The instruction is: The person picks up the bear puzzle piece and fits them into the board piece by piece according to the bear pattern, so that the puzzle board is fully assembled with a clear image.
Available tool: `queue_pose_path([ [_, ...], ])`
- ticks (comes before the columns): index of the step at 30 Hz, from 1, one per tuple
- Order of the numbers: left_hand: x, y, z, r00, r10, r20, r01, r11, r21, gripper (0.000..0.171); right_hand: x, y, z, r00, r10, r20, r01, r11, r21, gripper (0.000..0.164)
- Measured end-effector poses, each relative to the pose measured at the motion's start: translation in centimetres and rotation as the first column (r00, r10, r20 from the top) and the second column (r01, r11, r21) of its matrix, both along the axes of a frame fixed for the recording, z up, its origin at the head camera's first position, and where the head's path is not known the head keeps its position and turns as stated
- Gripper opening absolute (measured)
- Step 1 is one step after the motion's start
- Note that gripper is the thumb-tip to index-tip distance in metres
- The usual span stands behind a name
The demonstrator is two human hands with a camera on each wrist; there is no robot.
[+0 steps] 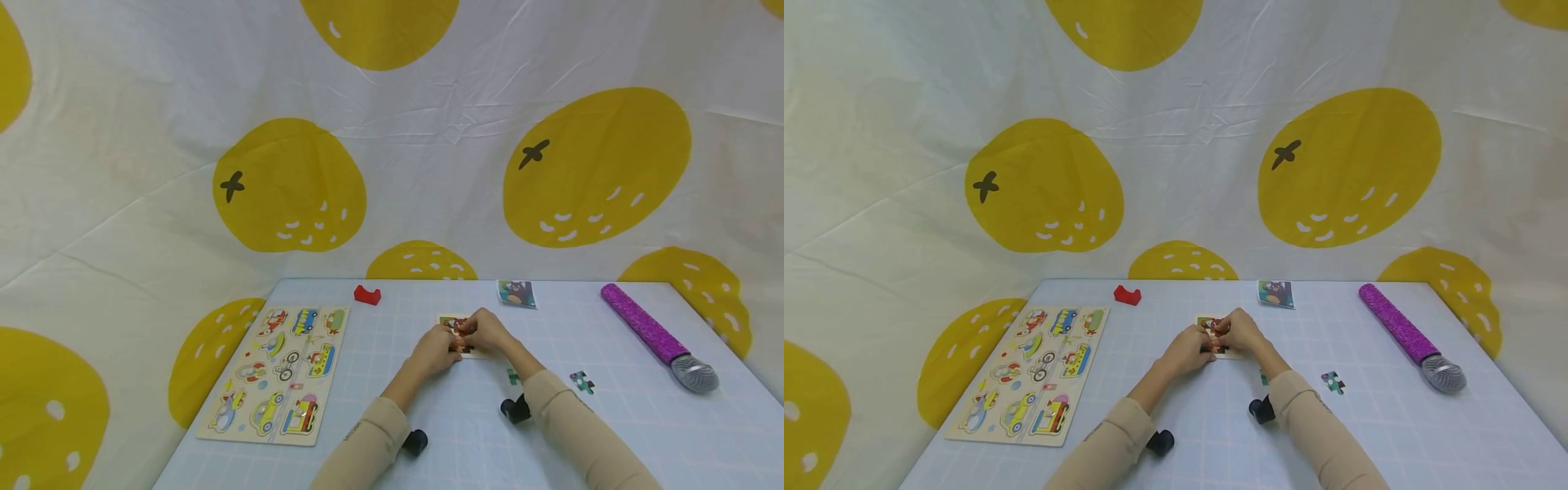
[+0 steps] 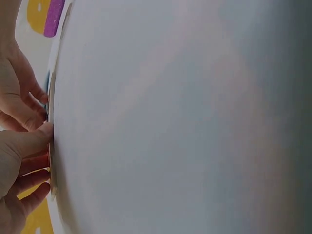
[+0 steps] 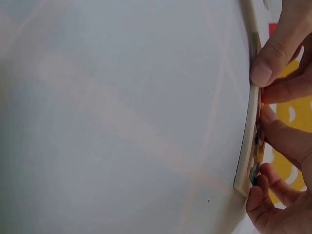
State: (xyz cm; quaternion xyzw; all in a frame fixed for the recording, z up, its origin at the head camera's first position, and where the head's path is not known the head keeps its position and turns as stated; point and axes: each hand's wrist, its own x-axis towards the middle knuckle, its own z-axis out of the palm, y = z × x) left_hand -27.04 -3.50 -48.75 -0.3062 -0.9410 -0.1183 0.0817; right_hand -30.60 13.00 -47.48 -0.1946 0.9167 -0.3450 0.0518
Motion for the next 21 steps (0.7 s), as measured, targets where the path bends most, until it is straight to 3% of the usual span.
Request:
queue_pose_path([
  [7,0.5,0.2,-0.1,0.999,0.034,-0.024,-0.034,0.999,-0.008,0.016,0.0,0.1,-0.3,1.000,-0.013,-0.011,0.013,1.000,-0.008,0.016],
  [12,1.0,0.3,0.1,0.997,0.061,-0.045,-0.064,0.995,-0.080,0.018,0.1,0.1,-0.4,0.997,0.020,-0.075,-0.019,1.000,0.009,0.012],
  [16,1.5,0.7,0.3,0.994,0.084,-0.065,-0.095,0.977,-0.190,0.021,0.3,0.0,-0.6,0.992,0.016,-0.129,-0.013,1.000,0.027,0.014],
  [21,2.1,1.0,0.5,0.994,0.068,-0.091,-0.089,0.965,-0.247,0.023,0.3,0.0,-0.4,0.998,-0.044,-0.052,0.045,0.999,0.030,0.017],
])
